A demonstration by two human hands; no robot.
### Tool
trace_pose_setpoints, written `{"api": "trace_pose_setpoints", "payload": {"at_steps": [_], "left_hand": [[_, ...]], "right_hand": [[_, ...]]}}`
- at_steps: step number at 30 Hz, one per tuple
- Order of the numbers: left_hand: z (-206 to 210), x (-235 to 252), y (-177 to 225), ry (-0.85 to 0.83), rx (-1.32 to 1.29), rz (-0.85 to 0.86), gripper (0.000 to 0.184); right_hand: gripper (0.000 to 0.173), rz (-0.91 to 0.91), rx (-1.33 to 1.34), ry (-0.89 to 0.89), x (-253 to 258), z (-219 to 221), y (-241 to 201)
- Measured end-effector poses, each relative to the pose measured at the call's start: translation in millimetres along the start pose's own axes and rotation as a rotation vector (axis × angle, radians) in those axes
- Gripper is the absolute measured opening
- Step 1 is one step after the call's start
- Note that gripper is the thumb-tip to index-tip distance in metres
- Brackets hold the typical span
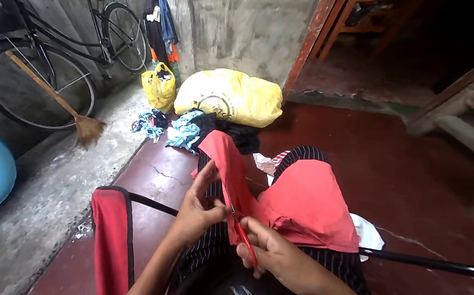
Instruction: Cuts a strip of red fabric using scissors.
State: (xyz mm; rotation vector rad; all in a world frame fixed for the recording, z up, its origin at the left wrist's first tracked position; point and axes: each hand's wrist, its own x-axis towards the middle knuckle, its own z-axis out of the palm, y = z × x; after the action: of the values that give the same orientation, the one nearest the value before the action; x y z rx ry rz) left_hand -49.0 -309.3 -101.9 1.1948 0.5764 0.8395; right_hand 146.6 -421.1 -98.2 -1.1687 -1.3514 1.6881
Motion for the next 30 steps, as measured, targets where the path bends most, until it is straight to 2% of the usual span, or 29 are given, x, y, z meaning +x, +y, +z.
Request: {"api": "trace_pose_setpoints", "payload": {"at_steps": [5,10,15,17,19,21,24,26,30], "left_hand": [[6.2,-2.5,-3.0,0.018,0.004,-0.006,0.112],[12.2,-4.6,-7.4,0.018,-0.008,-0.029,0.114],[10.2,-3.0,-10.8,0.008,-0.041,-0.062,0.114],[7.9,1.9,-14.7,0.008,-0.133,-0.094,0.106],[7.0,11.1,-17.5,0.042,-0.304,-0.147,0.083],[7.3,25.3,-17.5,0.125,-0.503,-0.226,0.055],[4.9,51.9,-17.3,0.310,-0.835,-0.334,0.033],[5.8,66.8,-17.9,0.389,-0.879,-0.351,0.025],[11.3,75.0,-15.7,0.472,-0.831,-0.312,0.022]], "right_hand": [[0.041,0.015,-0.009,-0.060,-0.4,-10.3,-1.4],[0.044,0.023,-0.016,-0.079,0.8,-17.9,-1.9],[0.037,0.037,0.014,-0.016,0.1,-17.2,0.3],[0.034,0.049,0.019,-0.002,-0.5,-17.7,1.1],[0.033,0.061,0.004,-0.005,-1.5,-19.2,1.3],[0.033,0.057,-0.006,-0.010,-2.8,-22.5,2.9],[0.034,0.064,-0.005,-0.012,-4.3,-25.6,4.8],[0.033,0.073,0.006,-0.014,-5.3,-25.7,5.3],[0.034,0.056,0.024,-0.019,-6.4,-26.2,6.6]]}}
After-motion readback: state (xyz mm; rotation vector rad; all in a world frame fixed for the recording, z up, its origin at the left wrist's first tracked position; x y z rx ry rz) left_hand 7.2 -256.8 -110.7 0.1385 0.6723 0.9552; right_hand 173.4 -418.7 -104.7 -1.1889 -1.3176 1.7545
